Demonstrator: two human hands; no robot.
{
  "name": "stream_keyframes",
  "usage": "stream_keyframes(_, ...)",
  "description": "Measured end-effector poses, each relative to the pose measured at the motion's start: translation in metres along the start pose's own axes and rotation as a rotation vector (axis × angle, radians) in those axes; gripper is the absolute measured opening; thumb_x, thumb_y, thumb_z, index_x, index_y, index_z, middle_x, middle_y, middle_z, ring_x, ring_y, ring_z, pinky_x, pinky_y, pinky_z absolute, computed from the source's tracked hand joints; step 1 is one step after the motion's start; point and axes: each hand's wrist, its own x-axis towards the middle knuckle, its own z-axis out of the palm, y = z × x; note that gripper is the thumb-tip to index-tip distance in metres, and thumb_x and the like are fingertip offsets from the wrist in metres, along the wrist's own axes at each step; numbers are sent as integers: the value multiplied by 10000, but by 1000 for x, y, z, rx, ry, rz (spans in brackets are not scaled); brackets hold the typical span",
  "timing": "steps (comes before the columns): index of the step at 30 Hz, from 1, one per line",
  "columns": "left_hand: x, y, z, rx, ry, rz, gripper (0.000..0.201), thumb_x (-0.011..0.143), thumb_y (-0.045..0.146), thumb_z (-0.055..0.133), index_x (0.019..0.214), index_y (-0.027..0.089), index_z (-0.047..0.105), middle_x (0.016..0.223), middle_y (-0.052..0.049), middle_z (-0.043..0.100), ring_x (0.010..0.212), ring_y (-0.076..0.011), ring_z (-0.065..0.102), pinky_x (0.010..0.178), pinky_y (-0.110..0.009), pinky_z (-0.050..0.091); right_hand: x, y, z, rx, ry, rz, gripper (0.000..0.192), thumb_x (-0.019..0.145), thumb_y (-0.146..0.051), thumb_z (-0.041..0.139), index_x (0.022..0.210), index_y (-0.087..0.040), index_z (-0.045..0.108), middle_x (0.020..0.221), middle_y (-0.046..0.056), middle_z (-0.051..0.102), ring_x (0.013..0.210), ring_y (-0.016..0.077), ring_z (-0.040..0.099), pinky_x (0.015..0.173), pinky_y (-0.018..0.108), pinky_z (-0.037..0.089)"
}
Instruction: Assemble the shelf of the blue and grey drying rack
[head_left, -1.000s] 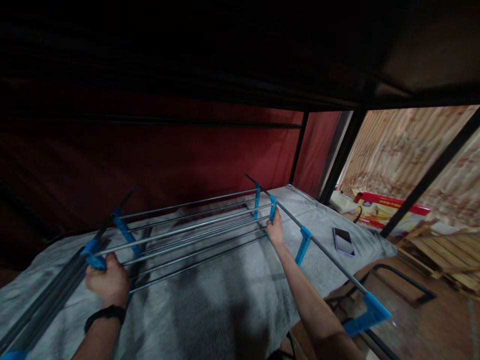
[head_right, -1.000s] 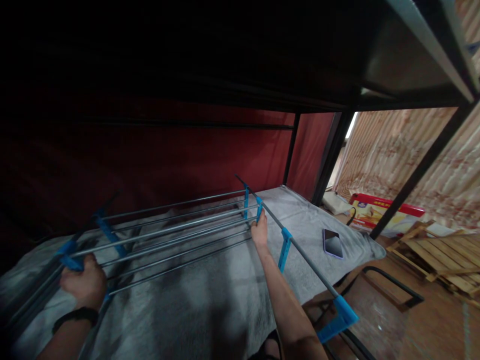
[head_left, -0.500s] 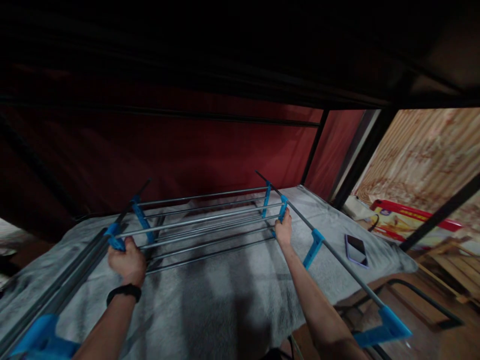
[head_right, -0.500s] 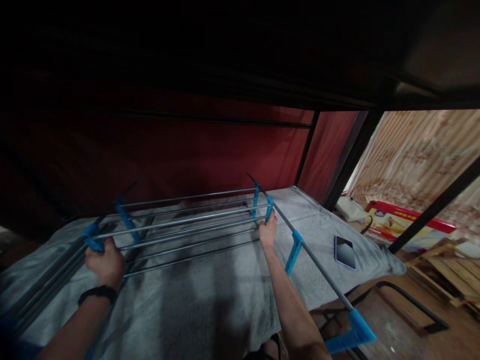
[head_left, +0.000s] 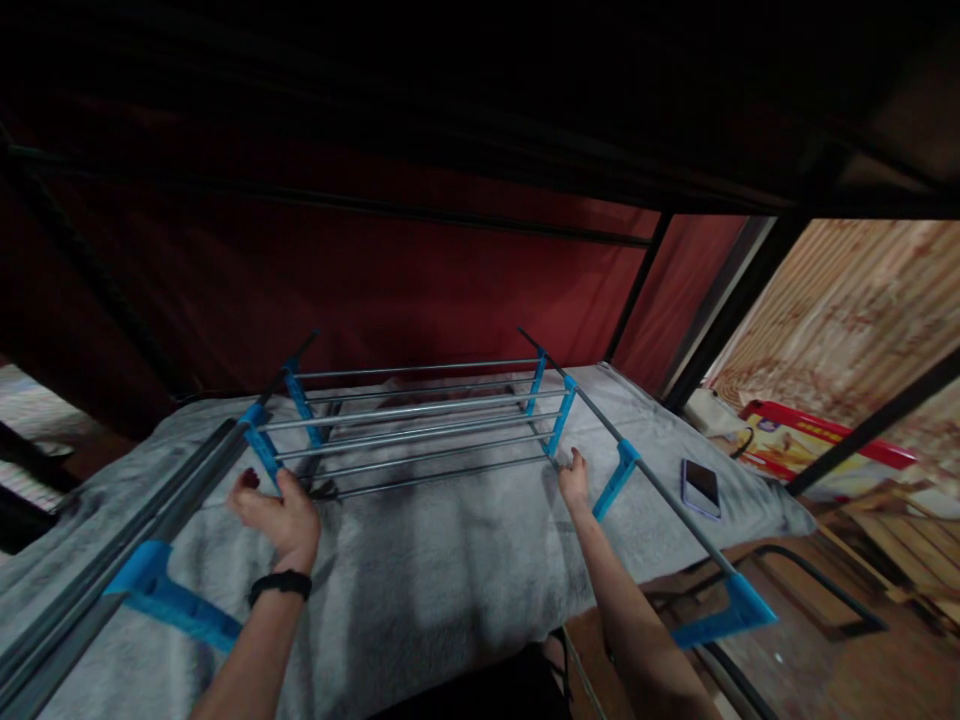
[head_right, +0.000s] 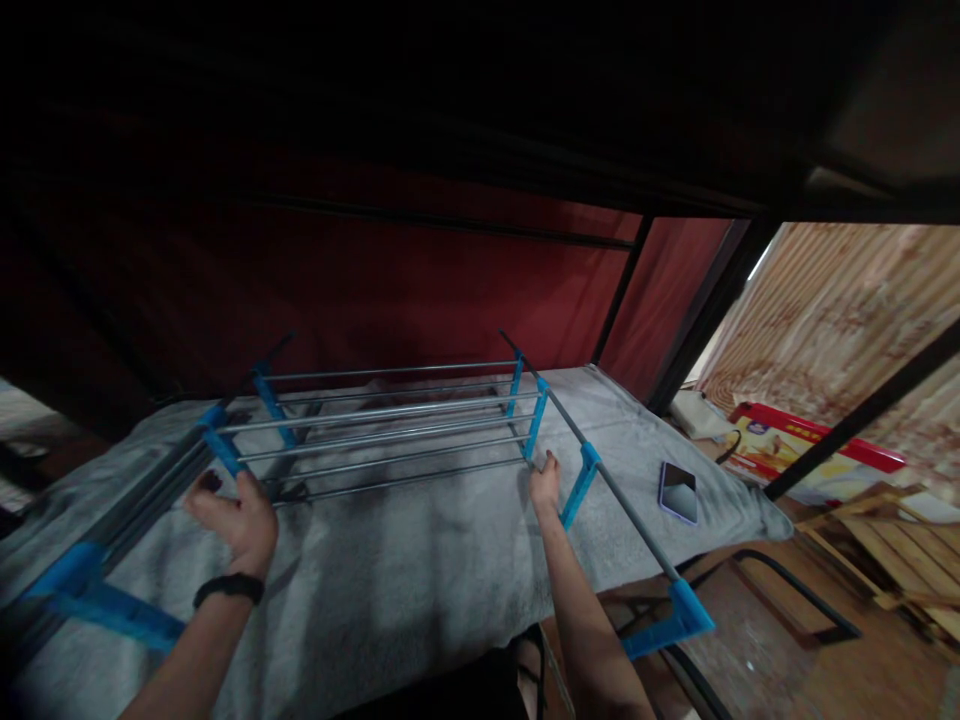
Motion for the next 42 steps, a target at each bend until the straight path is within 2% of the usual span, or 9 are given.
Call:
stream_keyframes(2,-39,-7,-6,48,-118,154,423,987,374,523,1319,112,533,1353,-230,595,1356,-415,520,1159,-658,421,-18,7,4,-75,-65,36,661,839,-130,452,1488,-53,551,1477,245,606,1349,305,636,1126,382,505)
stream_keyframes(5,-92,-17,-7,81,-444,415,351,1004,353,440,1252,164,601,1282,-189,644,1282,-376,583,1121,-612,488,-33,13,9,-175,-160,55,637,850,-105,510,1483,-73,573,1490,230,603,1348,297,637,1141,355,474)
stream_keyframes(7,-113,-21,-1,90,-593,529,363,1020,344,402,1248,163,619,1306,-199,644,1271,-360,598,1111,-575,510,-34,14,8,-237,-206,53,639,861,-103,533,1499,-90,564,1463,218,623,1336,296,641,1144,358,460)
stream_keyframes(9,-122,-21,6,107,-669,596,386,1027,322,387,1283,153,622,1342,-211,639,1278,-355,601,1109,-556,515,-30,13,7,-289,-235,51,626,891,-113,524,1516,-110,550,1435,208,639,1306,290,658,1125,364,467)
stream_keyframes(19,-105,19,57,288,-947,746,442,1048,272,400,1417,161,619,1372,-185,672,1293,-314,620,1135,-491,479,-3,1,12,-355,-240,-11,624,942,-111,494,1565,-150,504,1345,185,660,1250,264,662,1036,310,478)
stream_keyframes(23,-105,31,83,311,-1100,720,424,1034,273,458,1388,159,661,1359,-167,700,1229,-310,659,1100,-485,509,4,6,17,-365,-227,-15,616,953,-114,491,1564,-183,530,1267,162,675,1164,253,690,1011,302,489)
stream_keyframes(27,-99,30,100,264,-1154,662,367,1019,277,490,1253,174,753,1280,-135,747,1211,-279,676,1107,-419,523,5,14,21,-372,-212,-32,618,962,-135,494,1574,-204,533,1233,140,677,1136,247,694,1018,309,493)
stream_keyframes(36,-89,33,104,319,-1192,572,402,1039,348,469,1304,244,752,1305,-88,777,1214,-286,719,1077,-408,544,7,19,22,-328,-236,0,613,969,-165,495,1576,-241,536,1274,115,670,1141,232,687,1028,297,495)
stream_keyframes(42,-91,35,100,318,-1216,583,392,1034,334,483,1289,240,765,1310,-81,778,1218,-269,722,1069,-379,548,7,19,22,-316,-232,10,598,972,-168,500,1563,-248,554,1277,110,682,1140,235,688,1026,293,497)
